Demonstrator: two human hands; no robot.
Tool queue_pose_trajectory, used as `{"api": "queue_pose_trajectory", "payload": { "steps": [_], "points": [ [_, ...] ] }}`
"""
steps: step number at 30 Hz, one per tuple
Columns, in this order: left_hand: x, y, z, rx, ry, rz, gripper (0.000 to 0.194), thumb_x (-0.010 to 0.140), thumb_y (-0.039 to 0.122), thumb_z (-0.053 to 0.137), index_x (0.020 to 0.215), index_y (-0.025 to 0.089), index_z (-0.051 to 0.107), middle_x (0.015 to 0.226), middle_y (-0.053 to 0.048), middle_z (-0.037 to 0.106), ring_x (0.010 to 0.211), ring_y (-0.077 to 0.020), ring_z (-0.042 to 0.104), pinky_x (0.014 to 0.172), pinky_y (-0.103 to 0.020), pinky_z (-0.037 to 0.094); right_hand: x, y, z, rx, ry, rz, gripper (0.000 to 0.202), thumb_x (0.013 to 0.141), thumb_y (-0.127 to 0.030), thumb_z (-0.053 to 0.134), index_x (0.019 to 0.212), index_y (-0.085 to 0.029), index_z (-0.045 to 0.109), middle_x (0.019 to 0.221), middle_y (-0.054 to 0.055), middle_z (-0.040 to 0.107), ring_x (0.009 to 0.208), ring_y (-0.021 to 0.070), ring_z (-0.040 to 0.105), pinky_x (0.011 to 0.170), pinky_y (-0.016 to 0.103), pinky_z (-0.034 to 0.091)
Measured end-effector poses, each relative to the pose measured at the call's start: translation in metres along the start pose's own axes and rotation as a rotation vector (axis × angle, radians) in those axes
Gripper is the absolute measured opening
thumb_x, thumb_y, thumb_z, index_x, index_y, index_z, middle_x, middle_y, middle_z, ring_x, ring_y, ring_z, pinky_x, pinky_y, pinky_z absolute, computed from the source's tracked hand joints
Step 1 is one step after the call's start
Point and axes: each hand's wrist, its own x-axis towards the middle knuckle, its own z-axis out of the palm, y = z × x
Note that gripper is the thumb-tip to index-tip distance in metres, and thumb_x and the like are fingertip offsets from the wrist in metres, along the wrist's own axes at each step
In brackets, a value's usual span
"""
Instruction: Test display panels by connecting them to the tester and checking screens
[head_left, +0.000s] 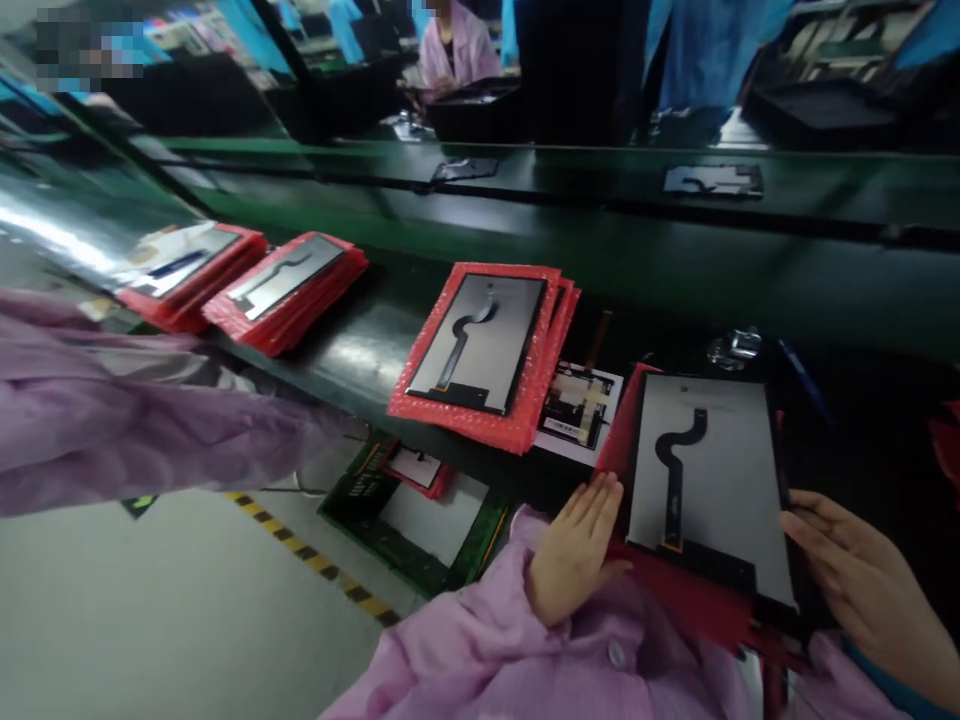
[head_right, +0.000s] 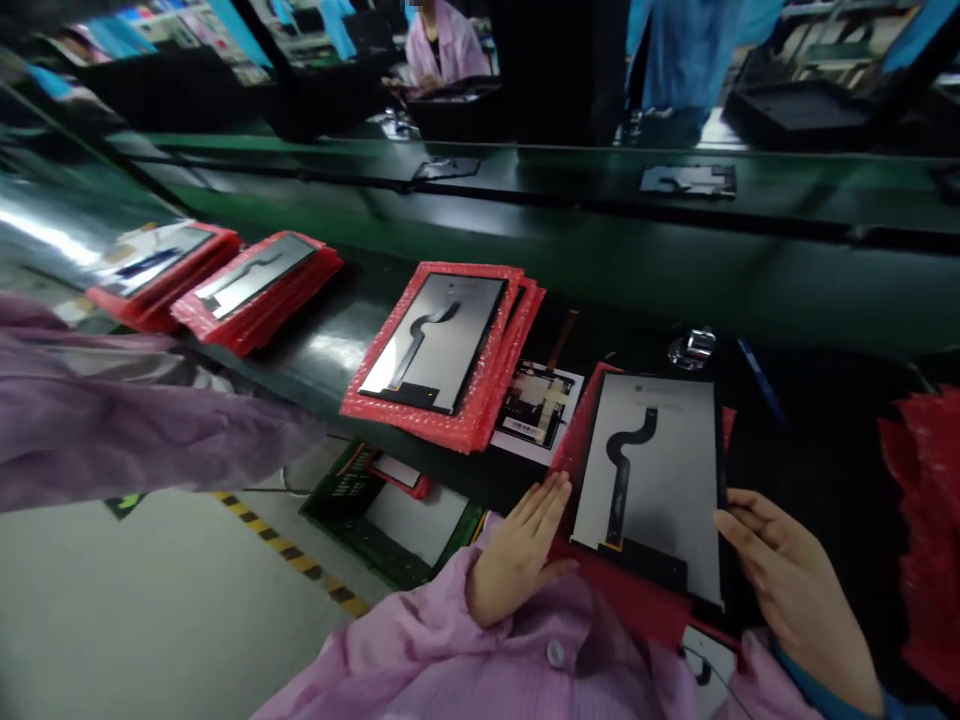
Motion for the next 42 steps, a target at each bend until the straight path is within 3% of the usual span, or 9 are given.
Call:
{"api": "queue_pose_trajectory", "payload": {
  "steps": [3,7,12,17,22,26,35,38,42],
  "points": [
    [0.007,0.002,0.001,0.031,0.049,-0.001,0.095,0.094,0.066,0.04,0.156,0.001,0.009,0.151,-0.023,0.047,0.144,-0.0282,0.043,0.116,-0.042,0.042,0.0,0.009,-0.015,0.224,-0.116,0.126,0.046,0.045,-0.047,0.085,0.081,-0.029,0.064,0.057,0.0,0.052,0.037,0.0081,0.03,0.031,0.024,0.031],
    [0.018,0.007,0.001,0.025,0.102,-0.011,0.098,0.093,0.068,0.039,0.157,0.003,0.004,0.148,-0.023,0.051,0.139,-0.0295,0.05,0.11,-0.043,0.049,0.003,0.024,-0.021,0.394,-0.185,0.116,0.057,0.048,-0.04,0.093,0.094,-0.024,0.061,0.054,-0.007,0.047,0.036,0.0022,0.03,0.032,0.013,0.025],
    [0.026,0.011,0.005,-0.022,0.171,-0.121,0.107,0.087,0.063,0.06,0.159,0.007,0.004,0.148,-0.024,0.051,0.136,-0.0335,0.053,0.107,-0.047,0.052,0.014,0.024,-0.006,0.413,-0.316,0.147,0.054,0.053,-0.036,0.091,0.094,-0.019,0.06,0.064,-0.005,0.059,0.037,-0.001,0.027,0.034,0.012,0.02],
    [0.032,0.01,0.012,-0.082,0.249,-0.148,0.118,0.081,0.064,0.068,0.159,0.005,0.002,0.147,-0.026,0.05,0.136,-0.0348,0.053,0.106,-0.046,0.053,0.034,0.025,-0.003,0.443,-0.358,0.085,0.049,0.057,-0.036,0.089,0.093,-0.019,0.06,0.061,-0.008,0.054,0.037,-0.0012,0.024,0.036,0.013,0.016],
    [0.019,0.006,0.014,-0.028,0.433,-0.022,0.103,0.085,0.065,0.063,0.155,0.003,0.021,0.14,-0.028,0.056,0.136,-0.0366,0.051,0.111,-0.053,0.046,0.037,0.034,-0.006,0.455,-0.378,0.078,0.05,0.059,-0.039,0.088,0.096,-0.019,0.06,0.067,-0.006,0.058,0.038,-0.0009,0.025,0.038,0.017,0.013],
    [0.004,-0.003,0.013,-0.016,0.355,0.057,0.086,0.088,0.063,0.06,0.148,0.004,0.037,0.128,-0.021,0.066,0.126,-0.0316,0.061,0.111,-0.049,0.045,0.028,0.04,0.0,0.411,-0.395,0.103,0.054,0.061,-0.047,0.086,0.097,-0.019,0.057,0.064,-0.006,0.057,0.04,0.0017,0.029,0.039,0.018,0.016],
    [0.003,-0.009,0.007,0.113,0.214,0.138,0.065,0.097,0.048,0.055,0.146,0.007,0.044,0.139,-0.017,0.062,0.134,-0.0287,0.055,0.116,-0.043,0.038,0.036,0.039,0.008,-0.048,-0.284,-0.155,0.039,0.079,-0.051,0.067,0.098,-0.018,0.059,0.072,0.001,0.065,0.056,0.0128,0.051,0.054,0.027,0.037],
    [0.003,-0.009,0.006,0.127,0.196,0.143,0.063,0.097,0.048,0.054,0.144,0.007,0.046,0.141,-0.017,0.06,0.135,-0.0285,0.053,0.118,-0.042,0.036,0.031,0.032,0.006,-0.415,-0.11,-0.322,0.024,0.085,-0.04,0.062,0.094,-0.018,0.062,0.086,0.007,0.069,0.077,0.0217,0.063,0.068,0.034,0.045],
    [0.002,-0.01,0.007,0.112,0.198,0.144,0.064,0.096,0.05,0.054,0.142,0.006,0.048,0.141,-0.018,0.059,0.137,-0.0289,0.052,0.118,-0.043,0.035,0.039,0.004,-0.001,-0.802,0.172,-0.414,0.032,0.092,-0.038,0.057,0.116,-0.017,0.063,0.11,0.012,0.067,0.092,0.0293,0.064,0.072,0.038,0.047]
  ]
}}
